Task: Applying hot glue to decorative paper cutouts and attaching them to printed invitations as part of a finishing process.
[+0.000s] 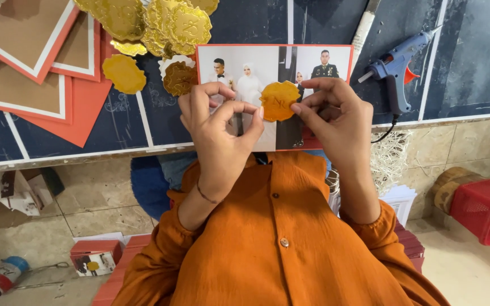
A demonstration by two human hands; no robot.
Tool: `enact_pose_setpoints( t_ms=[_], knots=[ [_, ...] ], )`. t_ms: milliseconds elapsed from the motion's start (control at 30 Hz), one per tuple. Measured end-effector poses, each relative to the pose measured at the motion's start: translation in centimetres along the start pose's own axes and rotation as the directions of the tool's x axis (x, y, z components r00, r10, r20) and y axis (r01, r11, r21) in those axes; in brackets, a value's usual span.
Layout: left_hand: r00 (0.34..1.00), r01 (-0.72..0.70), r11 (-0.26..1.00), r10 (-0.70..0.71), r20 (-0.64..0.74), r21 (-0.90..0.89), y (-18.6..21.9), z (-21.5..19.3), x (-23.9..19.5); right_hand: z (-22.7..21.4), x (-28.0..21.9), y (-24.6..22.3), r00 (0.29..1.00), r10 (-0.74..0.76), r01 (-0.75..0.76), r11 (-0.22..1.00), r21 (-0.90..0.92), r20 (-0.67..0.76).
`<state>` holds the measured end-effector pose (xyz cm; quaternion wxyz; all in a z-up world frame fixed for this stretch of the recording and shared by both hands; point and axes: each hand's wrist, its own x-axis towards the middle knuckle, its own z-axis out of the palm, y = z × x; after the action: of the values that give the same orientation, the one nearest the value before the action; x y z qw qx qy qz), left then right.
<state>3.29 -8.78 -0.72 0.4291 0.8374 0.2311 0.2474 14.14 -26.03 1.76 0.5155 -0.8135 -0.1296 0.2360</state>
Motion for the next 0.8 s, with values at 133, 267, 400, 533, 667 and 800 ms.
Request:
enact_pose_setpoints(
  t_ms=[133,267,400,533,667,800],
  knots=[
    [1.0,-0.016,0.997,0.017,-0.014,0.069,-0.2,0.3,-0.2,0.5,-0.3,-0.2,0.995,-0.092,0.087,0.991,-0.1,-0.049],
    [0.999,-0.028,0.994,0.03,-0.017,0.106,-0.2,0.4,-0.2,0.9,-0.7,-0.7,0.991,-0.115,0.103,0.98,-0.171,-0.062],
    [0.999,-0.023,0.993,0.026,-0.02,0.118,-0.2,0.5,-0.2,1.3,-0.9,-1.0,0.99,-0.125,0.108,0.97,-0.217,-0.067],
    [0.999,-0.026,0.992,0.029,-0.019,0.127,-0.3,0.5,-0.3,1.6,-1.1,-0.6,0.98,-0.177,0.144,0.942,-0.302,-0.088],
    [0.999,-0.025,0.992,0.027,-0.017,0.126,-0.4,0.5,-0.3,1.8,-1.2,-0.7,0.971,-0.223,0.177,0.915,-0.362,-0.087],
    [1.0,-0.024,0.991,0.026,-0.014,0.129,-0.4,0.5,-0.3,2.0,-1.3,-0.4,0.961,-0.262,0.201,0.877,-0.437,-0.084]
  ],
)
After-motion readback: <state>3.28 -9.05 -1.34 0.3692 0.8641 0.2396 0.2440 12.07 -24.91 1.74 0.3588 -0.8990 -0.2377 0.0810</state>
